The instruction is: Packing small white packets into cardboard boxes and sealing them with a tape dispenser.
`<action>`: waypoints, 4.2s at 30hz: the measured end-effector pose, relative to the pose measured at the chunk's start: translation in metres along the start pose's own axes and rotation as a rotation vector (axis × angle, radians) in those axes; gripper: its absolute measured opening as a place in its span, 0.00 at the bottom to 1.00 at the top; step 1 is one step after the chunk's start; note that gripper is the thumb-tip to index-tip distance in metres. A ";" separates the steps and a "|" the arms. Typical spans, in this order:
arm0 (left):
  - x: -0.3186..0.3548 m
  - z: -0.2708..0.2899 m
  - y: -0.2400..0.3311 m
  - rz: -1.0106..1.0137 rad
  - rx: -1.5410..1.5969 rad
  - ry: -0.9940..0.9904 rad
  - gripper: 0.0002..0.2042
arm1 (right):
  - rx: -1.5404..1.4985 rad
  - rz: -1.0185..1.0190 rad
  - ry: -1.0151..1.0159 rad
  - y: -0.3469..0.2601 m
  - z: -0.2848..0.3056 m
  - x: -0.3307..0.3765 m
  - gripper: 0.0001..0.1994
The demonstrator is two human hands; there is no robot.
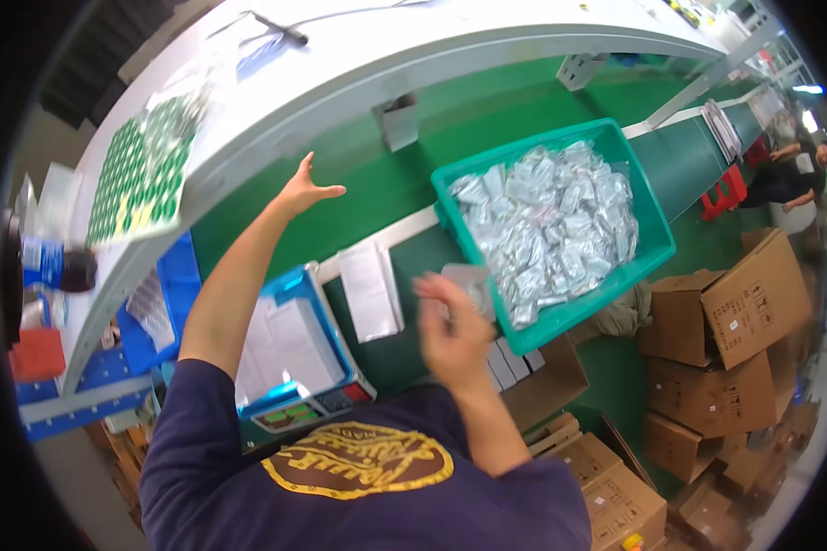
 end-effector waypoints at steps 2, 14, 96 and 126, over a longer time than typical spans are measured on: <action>-0.039 -0.001 0.009 0.049 0.022 0.010 0.66 | 0.130 -0.222 0.161 0.047 0.094 -0.010 0.16; -0.123 -0.042 0.086 -0.197 0.254 0.185 0.41 | 0.916 -0.508 -0.379 0.203 0.143 0.002 0.23; 0.402 -0.088 0.083 -0.612 0.401 0.115 0.28 | -0.152 0.089 -0.807 -0.117 -0.116 0.065 0.15; 0.307 -0.151 0.188 -0.675 0.175 -0.268 0.50 | 0.528 0.234 -0.420 -0.089 0.065 0.059 0.08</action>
Point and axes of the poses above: each hand's wrist, its own x-axis away from the middle knuckle, its own z-axis out of the back of the hand, y = z × x, the point moved 9 cm from there along -x, towards the middle knuckle, and after that the axes turned 10 degrees about -y, right-handed, at the moved point
